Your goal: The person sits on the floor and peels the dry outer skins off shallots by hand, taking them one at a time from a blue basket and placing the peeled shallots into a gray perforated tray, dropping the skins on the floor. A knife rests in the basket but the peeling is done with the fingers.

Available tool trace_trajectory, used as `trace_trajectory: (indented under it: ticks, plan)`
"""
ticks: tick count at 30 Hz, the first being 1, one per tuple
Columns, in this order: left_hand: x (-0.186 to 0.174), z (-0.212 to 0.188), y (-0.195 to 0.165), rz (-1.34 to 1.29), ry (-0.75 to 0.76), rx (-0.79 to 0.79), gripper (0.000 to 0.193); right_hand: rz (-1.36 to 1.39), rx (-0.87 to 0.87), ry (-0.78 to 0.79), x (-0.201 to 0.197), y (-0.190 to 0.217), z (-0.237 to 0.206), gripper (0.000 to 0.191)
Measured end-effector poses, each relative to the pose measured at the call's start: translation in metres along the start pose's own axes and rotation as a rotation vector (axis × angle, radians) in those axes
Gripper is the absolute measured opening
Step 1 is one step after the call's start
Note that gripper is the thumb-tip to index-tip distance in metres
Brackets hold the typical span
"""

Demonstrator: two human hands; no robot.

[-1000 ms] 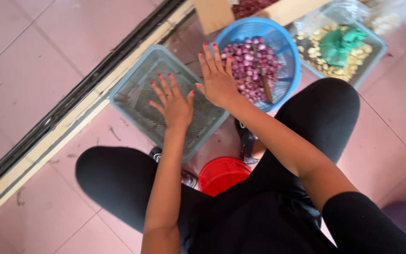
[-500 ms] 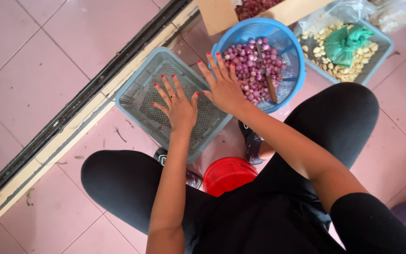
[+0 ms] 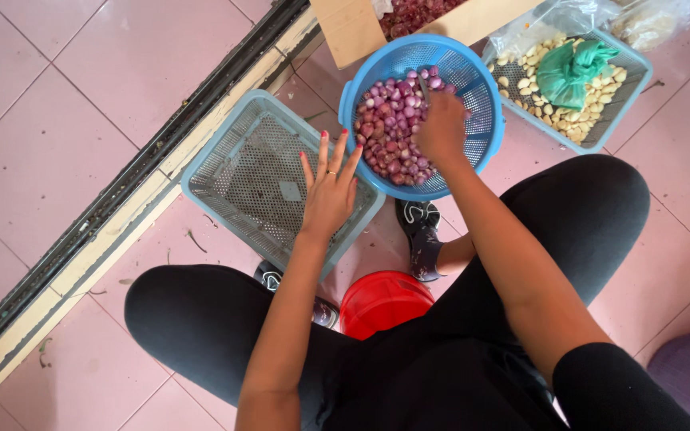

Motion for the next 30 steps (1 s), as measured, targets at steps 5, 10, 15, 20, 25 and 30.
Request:
trace_trajectory:
  ticks: [5, 10, 15, 20, 25, 30]
  plan:
    - [0.026, 0.012, -0.002, -0.08, 0.004, 0.016, 0.062, -0.06, 0.177, 0.032, 0.022, -0.072, -0.007, 0.075]
    - [0.076, 0.068, 0.006, -0.229, -0.03, -0.008, 0.068, 0.134, 0.402, 0.155, 0.026, -0.096, -0.006, 0.061]
    - [0.142, 0.127, 0.033, -0.048, 0.178, -0.185, 0.075, 0.4, 0.43, 0.07, 0.006, -0.077, 0.0, 0.048]
    - [0.169, 0.158, 0.049, 0.191, 0.276, -0.21, 0.058, 0.88, 0.661, 0.159, 0.031, -0.085, -0.023, 0.047]
    - [0.191, 0.166, 0.062, 0.106, 0.381, -0.324, 0.057, 1.062, 0.692, 0.144, 0.045, -0.089, -0.019, 0.034]
    - [0.183, 0.191, 0.057, 0.079, 0.178, -0.262, 0.021, 1.024, 0.534, 0.001, 0.031, -0.079, 0.006, 0.04]
Point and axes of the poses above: each hand's wrist, its own z-axis towards the middle knuckle, its own x-axis out of the palm, y = z × x, the point moved 10 cm from there along z, towards the middle knuckle, and after that the axes turned 8 degrees about x, right-handed, at the moved point
